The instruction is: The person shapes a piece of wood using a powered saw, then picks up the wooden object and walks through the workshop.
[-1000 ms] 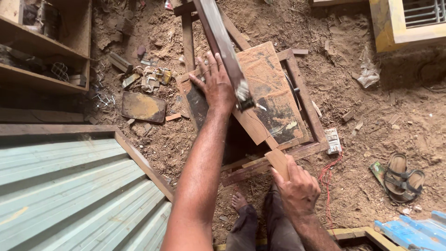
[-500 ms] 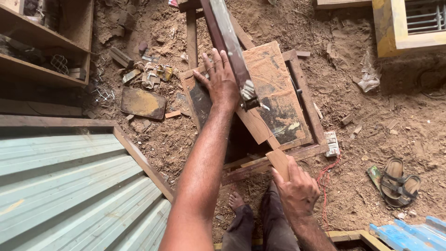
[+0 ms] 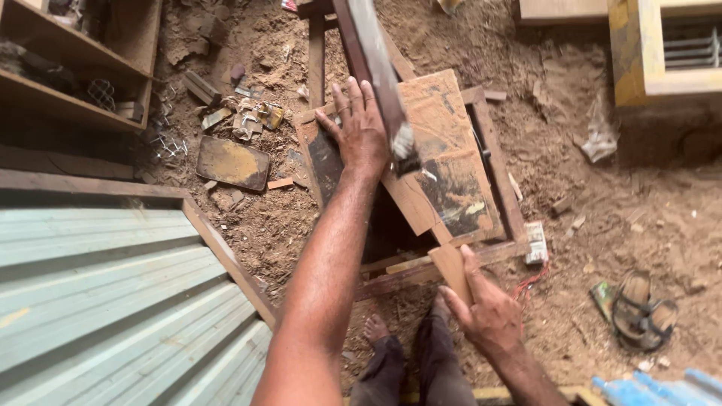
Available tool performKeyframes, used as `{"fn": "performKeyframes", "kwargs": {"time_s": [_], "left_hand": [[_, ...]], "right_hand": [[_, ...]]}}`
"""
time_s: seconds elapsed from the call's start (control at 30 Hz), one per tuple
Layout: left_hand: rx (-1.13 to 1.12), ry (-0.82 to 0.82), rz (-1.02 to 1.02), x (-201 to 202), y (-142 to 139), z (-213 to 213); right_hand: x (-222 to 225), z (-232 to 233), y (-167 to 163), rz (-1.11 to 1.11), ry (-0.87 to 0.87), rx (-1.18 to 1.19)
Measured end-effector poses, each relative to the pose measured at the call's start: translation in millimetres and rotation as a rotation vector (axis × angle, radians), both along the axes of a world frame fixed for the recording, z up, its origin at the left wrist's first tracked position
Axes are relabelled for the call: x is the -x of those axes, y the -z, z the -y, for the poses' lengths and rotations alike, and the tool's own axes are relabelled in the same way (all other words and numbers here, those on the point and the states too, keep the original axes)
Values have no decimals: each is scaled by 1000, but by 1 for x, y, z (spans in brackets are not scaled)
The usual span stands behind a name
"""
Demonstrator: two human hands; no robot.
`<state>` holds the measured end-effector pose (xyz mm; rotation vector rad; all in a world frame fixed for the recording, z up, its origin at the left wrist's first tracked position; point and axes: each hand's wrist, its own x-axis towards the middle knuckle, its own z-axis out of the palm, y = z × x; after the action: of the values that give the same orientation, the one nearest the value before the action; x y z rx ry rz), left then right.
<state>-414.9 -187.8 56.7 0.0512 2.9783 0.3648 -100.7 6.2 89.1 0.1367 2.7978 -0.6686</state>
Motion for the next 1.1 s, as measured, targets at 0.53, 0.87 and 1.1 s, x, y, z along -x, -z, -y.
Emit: {"fn": "performKeyframes", "kwargs": {"time_s": [0.53, 0.87, 1.1], "left_hand": [[-104, -72, 58, -4, -23, -3], [12, -60, 40, -3, -15, -5], [-90, -79, 139, -2, -20, -5]], "right_hand": [[1, -3, 11, -109, -27, 71], [0, -3, 13, -130, -60, 74], [0, -2, 12, -100, -12, 98]]}}
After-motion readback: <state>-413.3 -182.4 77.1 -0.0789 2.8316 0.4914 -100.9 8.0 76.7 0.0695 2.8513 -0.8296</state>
